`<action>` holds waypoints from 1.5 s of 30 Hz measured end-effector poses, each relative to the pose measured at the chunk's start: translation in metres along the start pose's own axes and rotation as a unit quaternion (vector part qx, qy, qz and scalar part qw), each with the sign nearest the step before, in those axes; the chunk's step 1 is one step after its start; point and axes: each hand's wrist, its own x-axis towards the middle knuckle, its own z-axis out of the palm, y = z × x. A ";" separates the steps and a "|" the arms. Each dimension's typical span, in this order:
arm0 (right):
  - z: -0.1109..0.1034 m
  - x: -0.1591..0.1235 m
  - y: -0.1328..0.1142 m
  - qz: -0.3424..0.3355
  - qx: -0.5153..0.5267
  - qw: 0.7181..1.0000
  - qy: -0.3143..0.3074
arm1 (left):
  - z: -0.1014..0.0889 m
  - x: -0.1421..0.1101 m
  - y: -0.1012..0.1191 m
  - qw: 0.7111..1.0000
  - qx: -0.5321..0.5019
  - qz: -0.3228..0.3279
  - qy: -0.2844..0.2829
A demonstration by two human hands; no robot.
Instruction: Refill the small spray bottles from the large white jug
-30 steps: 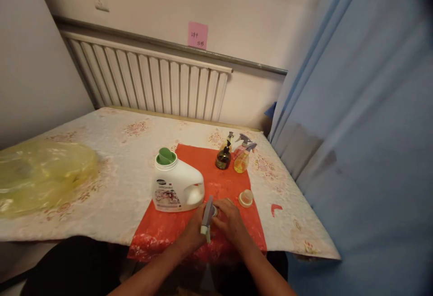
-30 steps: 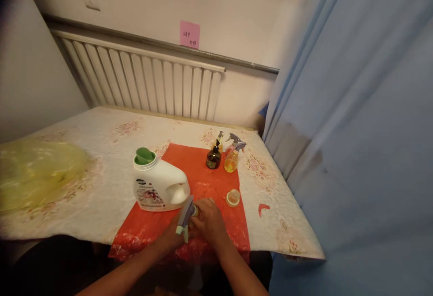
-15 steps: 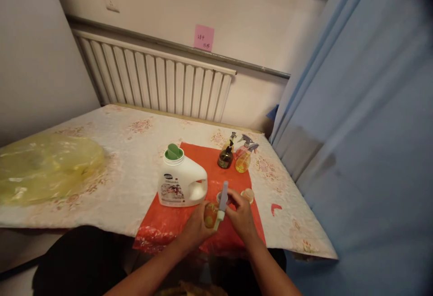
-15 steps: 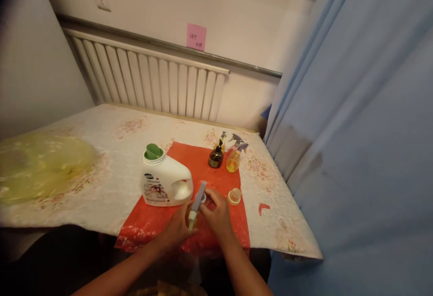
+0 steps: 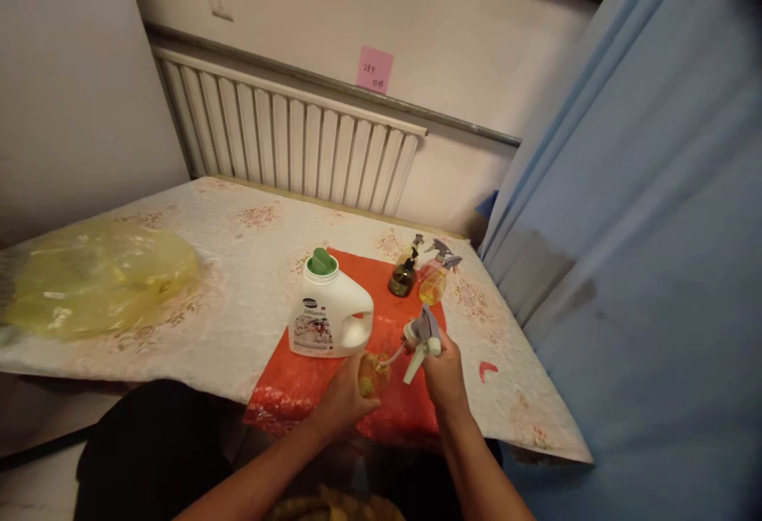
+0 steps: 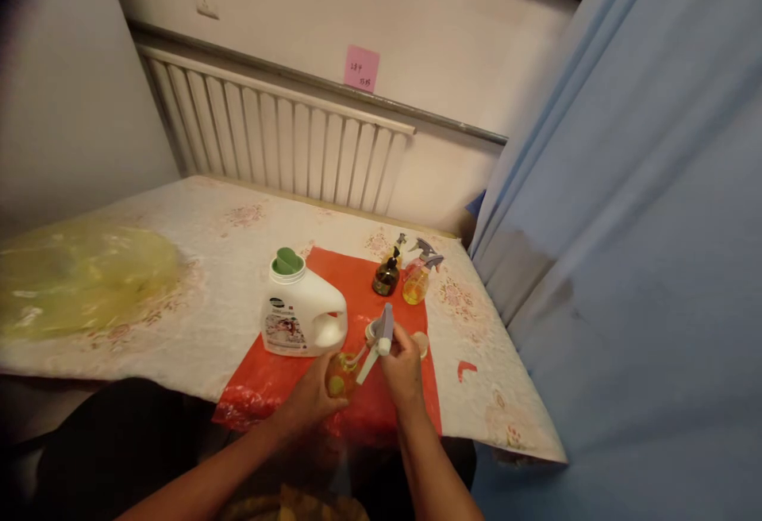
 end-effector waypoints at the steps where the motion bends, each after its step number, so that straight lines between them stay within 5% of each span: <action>1: -0.001 0.001 0.002 0.001 0.004 1.000 0.003 | -0.001 -0.001 0.001 1.000 0.008 0.002 0.002; 34: -0.006 0.005 -0.009 0.063 0.084 0.993 0.050 | -0.017 -0.010 -0.001 0.999 0.024 0.032 0.017; 45: -0.027 0.064 0.022 0.051 0.060 0.988 0.132 | -0.030 -0.017 -0.004 0.999 0.008 0.016 0.047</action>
